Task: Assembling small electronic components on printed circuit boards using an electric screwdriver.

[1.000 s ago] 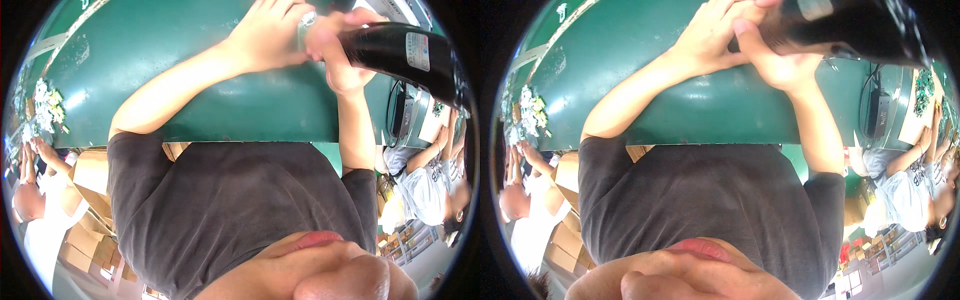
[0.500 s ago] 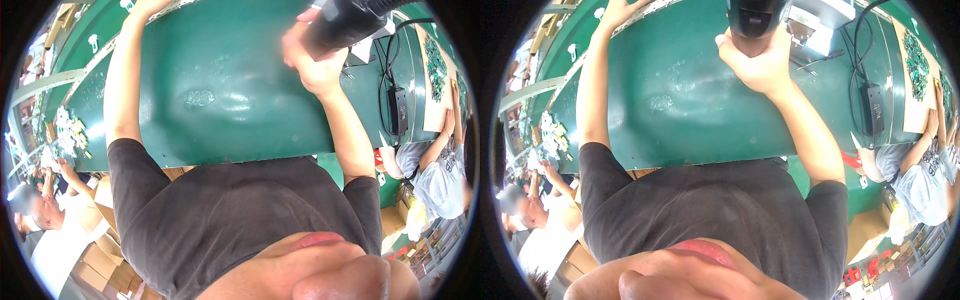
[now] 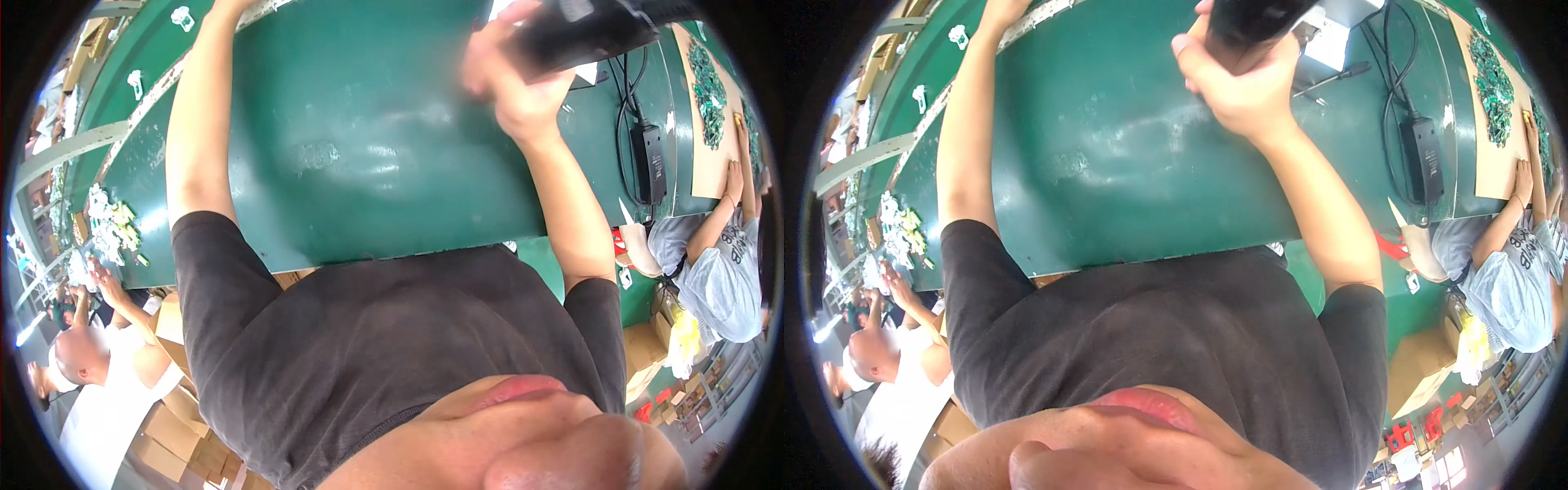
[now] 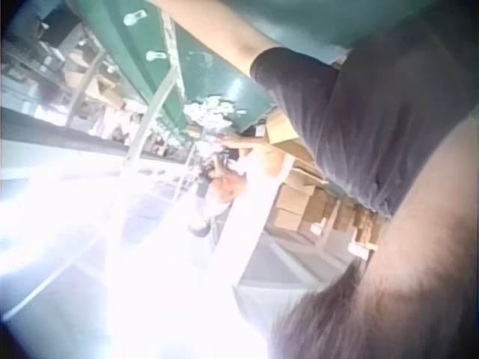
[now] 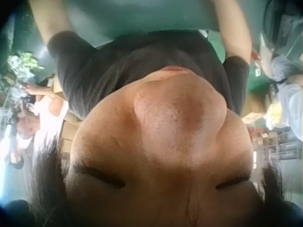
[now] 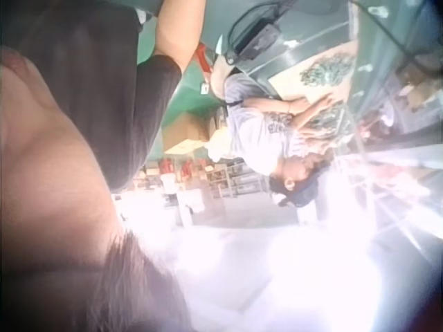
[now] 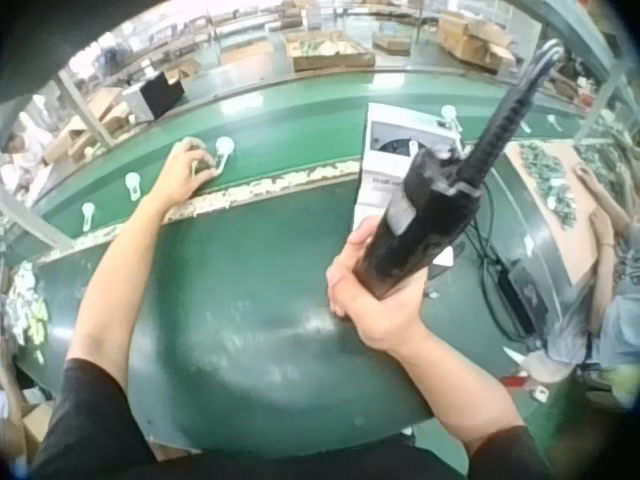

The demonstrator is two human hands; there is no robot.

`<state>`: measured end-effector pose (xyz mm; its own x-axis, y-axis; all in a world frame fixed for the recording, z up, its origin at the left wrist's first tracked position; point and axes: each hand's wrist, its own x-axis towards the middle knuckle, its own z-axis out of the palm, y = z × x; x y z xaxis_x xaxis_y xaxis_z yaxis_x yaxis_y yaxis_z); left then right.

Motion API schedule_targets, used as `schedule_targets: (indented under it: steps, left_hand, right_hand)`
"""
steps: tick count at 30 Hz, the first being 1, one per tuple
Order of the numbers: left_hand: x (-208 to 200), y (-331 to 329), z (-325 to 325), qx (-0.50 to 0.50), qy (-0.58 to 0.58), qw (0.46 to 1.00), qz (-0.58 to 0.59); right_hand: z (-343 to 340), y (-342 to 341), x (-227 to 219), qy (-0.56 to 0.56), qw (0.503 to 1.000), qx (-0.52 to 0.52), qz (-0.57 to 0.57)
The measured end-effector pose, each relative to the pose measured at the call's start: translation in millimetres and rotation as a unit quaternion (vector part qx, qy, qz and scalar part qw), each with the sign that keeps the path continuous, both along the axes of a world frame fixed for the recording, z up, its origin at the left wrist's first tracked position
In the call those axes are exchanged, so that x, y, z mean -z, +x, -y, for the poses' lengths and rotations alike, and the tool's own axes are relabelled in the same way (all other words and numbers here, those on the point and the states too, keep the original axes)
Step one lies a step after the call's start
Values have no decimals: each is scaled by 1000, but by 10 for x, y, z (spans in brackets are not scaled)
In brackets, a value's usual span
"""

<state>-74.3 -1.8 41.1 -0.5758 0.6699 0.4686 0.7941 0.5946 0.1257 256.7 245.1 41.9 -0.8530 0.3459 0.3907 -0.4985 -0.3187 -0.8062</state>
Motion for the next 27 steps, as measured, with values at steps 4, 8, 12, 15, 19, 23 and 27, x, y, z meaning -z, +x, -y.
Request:
schedule_targets:
  steps: [4,8,12,15,19,23,27]
  left_hand:
    - [-79,118,-51,29,23,999,-12]
    - [-192,628,-394,86,48,995,32]
    - [-408,1346,-427,116,28,992,40]
    - [-349,1824,-649,214,84,971,65]
    - [-271,2430,-750,291,52,940,171]
    - [193,2555,-710,348,109,920,142]
    - [-9,2533,-733,335,86,928,139]
  right_hand:
    - [-134,-22,-138,14,998,5,-60]
    - [-664,99,-510,86,985,31,-145]
    - [-1199,80,-673,90,987,1,-131]
    - [-1036,63,-764,112,979,128,-115]
    - [-593,-63,-826,245,939,239,-3]
    - [-969,-58,-703,207,971,-92,-80]
    - [-924,124,-479,67,984,-166,-5]
